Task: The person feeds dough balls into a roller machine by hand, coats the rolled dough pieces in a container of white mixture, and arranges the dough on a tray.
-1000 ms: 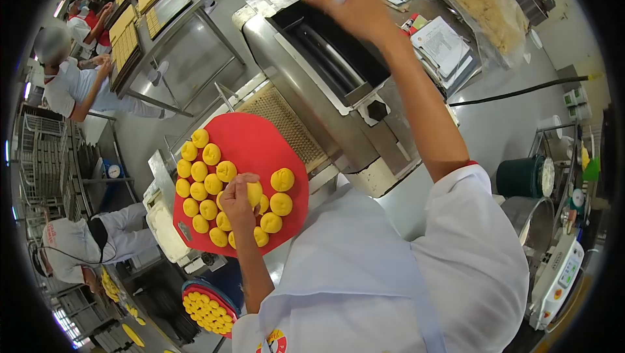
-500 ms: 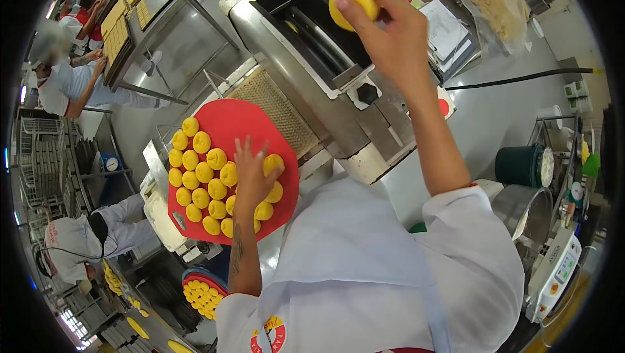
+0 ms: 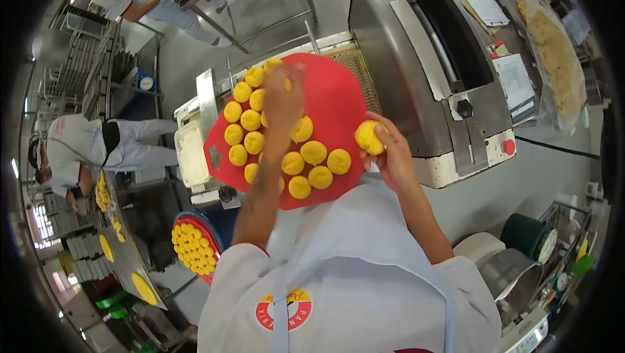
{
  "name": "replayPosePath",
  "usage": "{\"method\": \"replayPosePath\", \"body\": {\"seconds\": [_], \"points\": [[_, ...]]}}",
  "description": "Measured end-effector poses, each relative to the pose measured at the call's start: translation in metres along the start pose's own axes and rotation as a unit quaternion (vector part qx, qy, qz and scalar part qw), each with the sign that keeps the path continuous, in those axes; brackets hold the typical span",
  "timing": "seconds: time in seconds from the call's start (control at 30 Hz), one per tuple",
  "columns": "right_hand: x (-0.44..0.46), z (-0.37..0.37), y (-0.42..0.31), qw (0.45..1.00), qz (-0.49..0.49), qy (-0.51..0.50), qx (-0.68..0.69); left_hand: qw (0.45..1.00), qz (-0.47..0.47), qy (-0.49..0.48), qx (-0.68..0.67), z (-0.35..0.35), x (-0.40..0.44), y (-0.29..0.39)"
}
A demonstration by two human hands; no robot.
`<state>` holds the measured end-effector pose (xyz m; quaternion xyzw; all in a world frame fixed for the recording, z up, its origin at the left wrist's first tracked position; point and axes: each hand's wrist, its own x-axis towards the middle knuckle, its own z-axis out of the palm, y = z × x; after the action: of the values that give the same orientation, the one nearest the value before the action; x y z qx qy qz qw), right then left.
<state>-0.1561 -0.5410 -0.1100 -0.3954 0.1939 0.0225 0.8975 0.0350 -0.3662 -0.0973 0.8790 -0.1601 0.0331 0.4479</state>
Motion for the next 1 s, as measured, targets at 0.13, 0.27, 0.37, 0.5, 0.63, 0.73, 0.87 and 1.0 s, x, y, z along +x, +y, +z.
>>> {"method": "replayPosePath", "body": {"seconds": [0.13, 0.27, 0.37, 0.5, 0.63, 0.73, 0.87, 1.0], "points": [[-0.028, -0.002, -0.001, 0.991, 0.031, -0.021, 0.125, 0.906, 0.049, -0.044, 0.419, 0.016, 0.102, -0.157], [-0.049, -0.013, -0.013, 0.987, -0.108, 0.093, 0.081, 0.983, 0.058, -0.150, 0.092, 0.027, 0.080, -0.121], [-0.055, -0.017, -0.034, 0.979, -0.155, 0.111, 0.076, 0.979, 0.040, 0.042, -0.196, 0.020, 0.051, -0.096], [-0.062, -0.024, -0.049, 0.978, -0.164, 0.126, 0.040, 0.965, -0.188, 0.016, -0.182, -0.053, 0.101, -0.186], [-0.071, -0.026, -0.084, 0.947, -0.248, 0.189, -0.074, 0.944, 0.085, -0.133, 0.290, -0.064, 0.112, -0.215], [-0.067, -0.022, -0.162, 0.830, -0.425, 0.272, -0.238, 0.912, 0.080, -0.220, 0.337, -0.059, 0.111, -0.158], [-0.005, 0.007, -0.256, 0.707, -0.580, 0.288, -0.285, 0.946, 0.064, -0.187, 0.258, -0.044, 0.092, -0.101], [0.090, -0.038, -0.258, 0.602, -0.310, 0.264, -0.687, 0.999, -0.019, -0.031, -0.040, -0.022, 0.060, -0.032]]}}
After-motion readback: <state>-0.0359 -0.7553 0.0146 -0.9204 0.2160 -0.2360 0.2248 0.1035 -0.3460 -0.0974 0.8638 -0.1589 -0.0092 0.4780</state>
